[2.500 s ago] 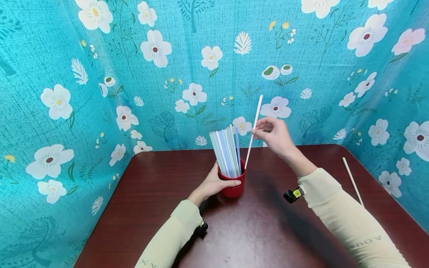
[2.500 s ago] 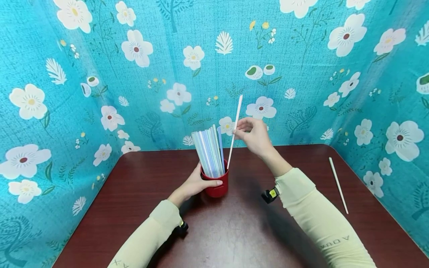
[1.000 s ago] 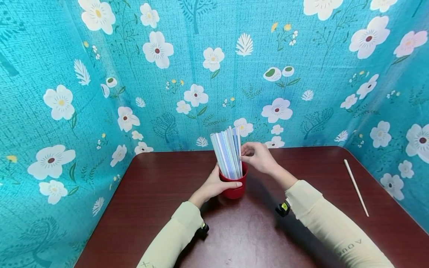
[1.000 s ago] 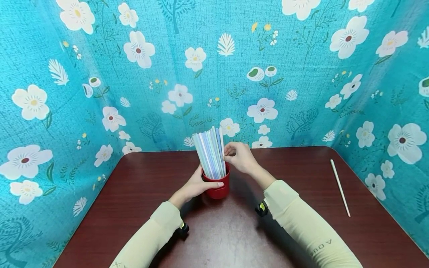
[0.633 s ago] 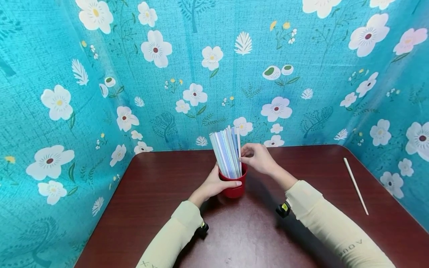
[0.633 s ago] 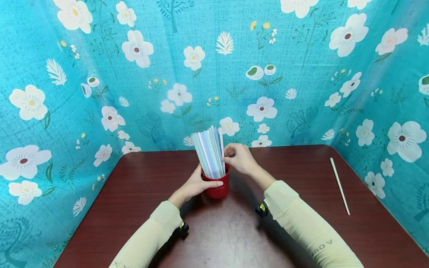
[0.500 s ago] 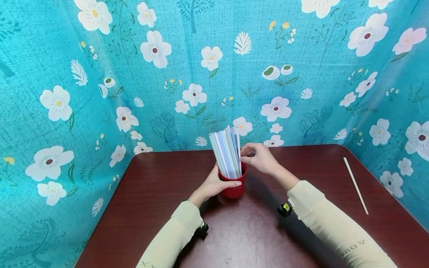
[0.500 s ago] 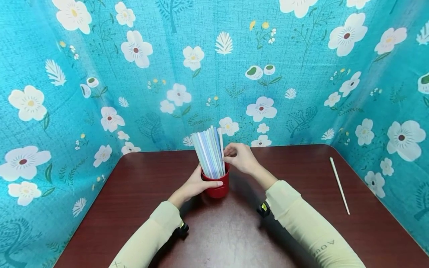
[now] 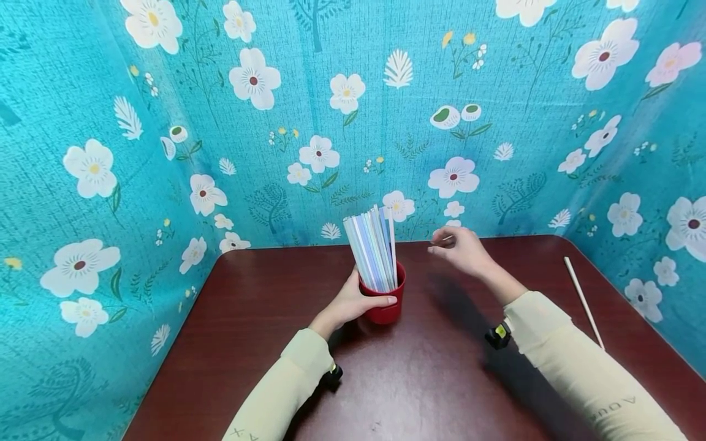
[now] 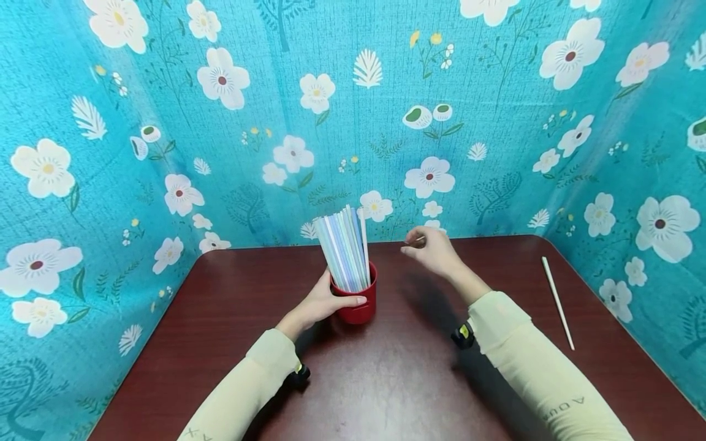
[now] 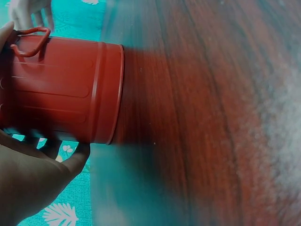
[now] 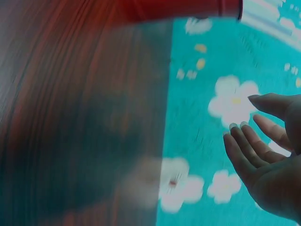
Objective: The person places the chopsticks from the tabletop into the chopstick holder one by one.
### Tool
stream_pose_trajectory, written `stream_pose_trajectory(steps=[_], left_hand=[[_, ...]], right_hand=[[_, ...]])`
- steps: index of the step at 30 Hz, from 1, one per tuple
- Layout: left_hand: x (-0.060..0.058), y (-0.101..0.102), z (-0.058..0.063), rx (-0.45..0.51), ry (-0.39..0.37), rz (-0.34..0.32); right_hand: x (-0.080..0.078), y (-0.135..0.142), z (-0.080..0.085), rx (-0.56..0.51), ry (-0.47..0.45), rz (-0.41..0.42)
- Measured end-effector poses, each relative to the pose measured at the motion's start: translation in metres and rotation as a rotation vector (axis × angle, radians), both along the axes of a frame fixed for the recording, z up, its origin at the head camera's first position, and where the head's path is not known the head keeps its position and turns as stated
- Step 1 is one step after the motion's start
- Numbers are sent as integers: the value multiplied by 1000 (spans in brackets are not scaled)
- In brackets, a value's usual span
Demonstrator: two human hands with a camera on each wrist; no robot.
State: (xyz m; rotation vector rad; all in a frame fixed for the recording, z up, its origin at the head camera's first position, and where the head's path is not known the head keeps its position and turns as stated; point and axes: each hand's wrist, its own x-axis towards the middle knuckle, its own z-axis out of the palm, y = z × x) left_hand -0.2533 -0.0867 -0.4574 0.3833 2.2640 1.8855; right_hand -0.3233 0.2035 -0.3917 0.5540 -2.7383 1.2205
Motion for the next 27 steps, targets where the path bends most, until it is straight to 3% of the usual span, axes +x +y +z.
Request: stream_pose_trajectory(steps=[17,27], left_hand=[[1,-3,1,12,12,-10],[3,-2,-1,3,-10,10]], right_hand=[[-6,137,-28,226,-3,-224],[0,200,-49,332,-75,-333]])
